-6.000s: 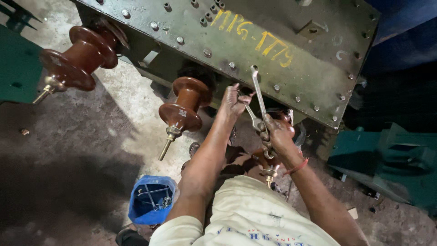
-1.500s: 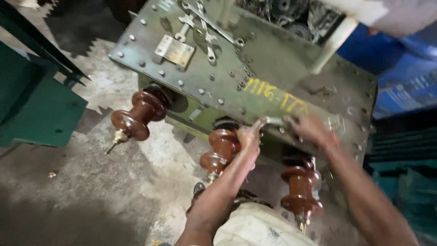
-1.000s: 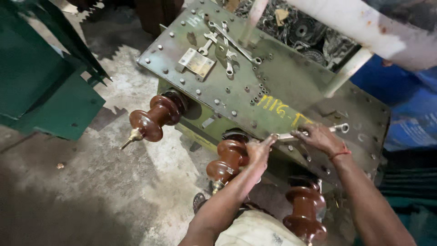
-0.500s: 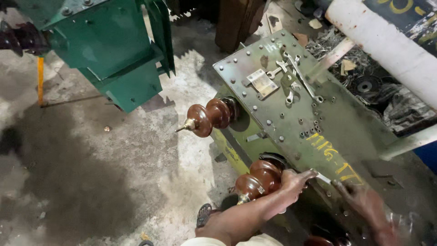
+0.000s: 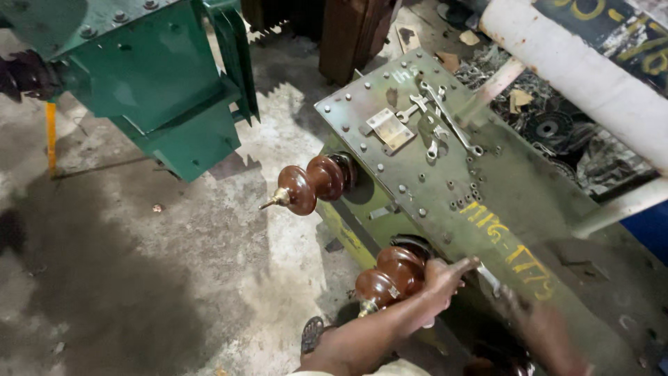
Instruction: The person uses combination wrenches to tighten and loosen bolts on the top plate of a green transformer tank fitted with brown porcelain bushings, working bolt by bolt along the flange. A second worker nearby collects removed hardware into a blue basket while the person continues wrenching different fasteners.
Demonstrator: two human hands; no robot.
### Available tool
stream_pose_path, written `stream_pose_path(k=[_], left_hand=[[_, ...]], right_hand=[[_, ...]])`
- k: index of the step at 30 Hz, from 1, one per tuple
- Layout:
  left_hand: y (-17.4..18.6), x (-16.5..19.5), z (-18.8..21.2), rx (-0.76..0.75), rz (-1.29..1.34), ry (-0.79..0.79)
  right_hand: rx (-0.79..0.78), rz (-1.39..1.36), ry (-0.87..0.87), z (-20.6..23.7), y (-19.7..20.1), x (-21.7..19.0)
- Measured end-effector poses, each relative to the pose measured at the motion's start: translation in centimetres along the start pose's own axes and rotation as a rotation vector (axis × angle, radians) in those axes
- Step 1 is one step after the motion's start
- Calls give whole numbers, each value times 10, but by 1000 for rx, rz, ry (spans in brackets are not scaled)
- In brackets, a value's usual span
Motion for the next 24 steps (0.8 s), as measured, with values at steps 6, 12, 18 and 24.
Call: stream_pose_path(k=[6, 12, 18, 24], left_hand=[[0, -6, -13, 97, 38, -67], [4, -9, -16, 100, -105, -111], [-1, -1, 3, 25, -7, 5], [3, 5, -1, 150, -105, -72]], right_hand=[[-57, 25, 130, -36, 34, -15], [121, -382, -29, 67, -58, -32], [33, 124, 322, 2, 60, -40], [57, -264, 73, 26, 49, -55]])
Point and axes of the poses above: each hand's wrist, its own z-axis away from the middle knuckle, its own y-axis out of the back of the hand, x = y × z, the point moved 9 cm from there along -z, towards the middle knuckle, and after that the axes turned 1 degree about y, right-handed, at the moved point
